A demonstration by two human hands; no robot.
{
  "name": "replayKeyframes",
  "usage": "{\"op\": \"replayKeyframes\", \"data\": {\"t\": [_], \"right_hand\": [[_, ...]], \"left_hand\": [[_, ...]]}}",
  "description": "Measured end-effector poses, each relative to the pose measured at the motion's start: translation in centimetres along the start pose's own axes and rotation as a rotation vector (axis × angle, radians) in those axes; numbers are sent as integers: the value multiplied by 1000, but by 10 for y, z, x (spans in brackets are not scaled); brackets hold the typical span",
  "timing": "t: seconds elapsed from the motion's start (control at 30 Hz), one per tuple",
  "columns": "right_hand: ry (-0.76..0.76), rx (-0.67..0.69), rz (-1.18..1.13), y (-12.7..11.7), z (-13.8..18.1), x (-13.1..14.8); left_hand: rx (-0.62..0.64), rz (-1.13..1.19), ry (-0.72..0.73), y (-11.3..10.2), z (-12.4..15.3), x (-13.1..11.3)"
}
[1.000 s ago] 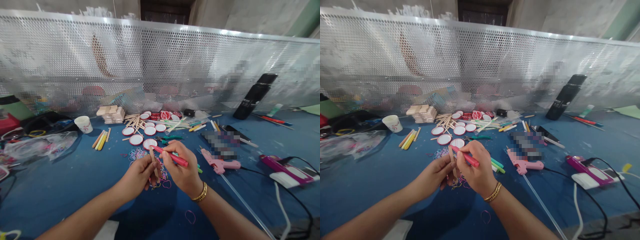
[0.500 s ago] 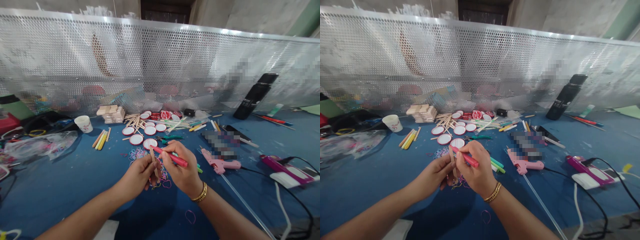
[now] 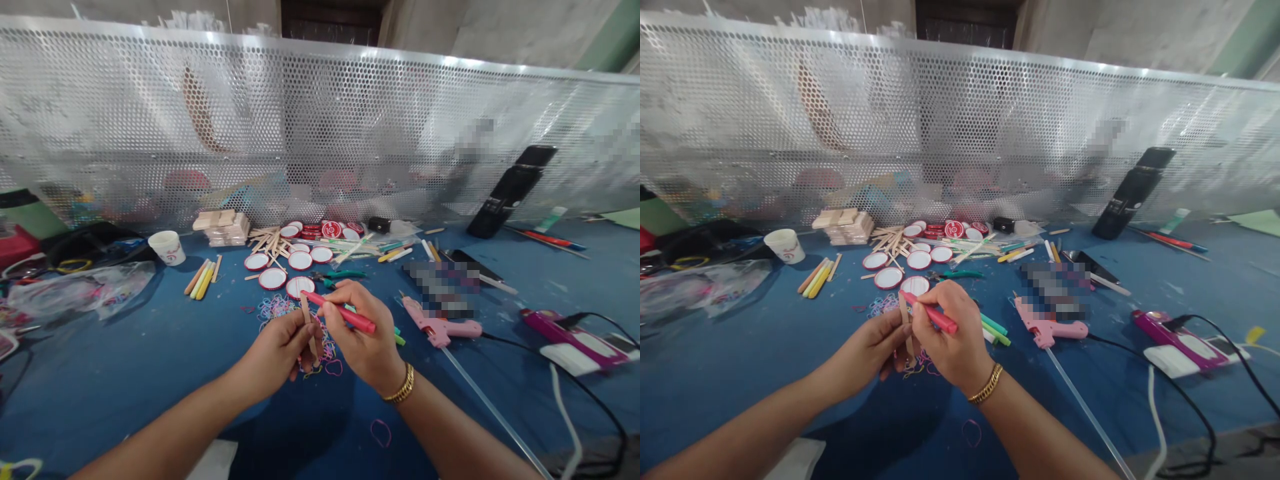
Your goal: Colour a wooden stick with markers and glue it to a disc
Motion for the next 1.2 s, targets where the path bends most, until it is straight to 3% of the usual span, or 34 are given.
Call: {"op": "replayKeyframes", "data": {"t": [1.2], "right_hand": [[16, 2, 30, 0, 0, -2]], "left_hand": [[-15, 10, 13, -2, -1, 4]]}}
Point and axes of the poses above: each hand's wrist, its own z-axis away from the middle knuckle, its own y-axis out of the palm, x = y × z, the point moved 7 cm from there along -z, towards the middle knuckle, and after that the axes turned 4 degrees about -y, right-handed, at the moved point
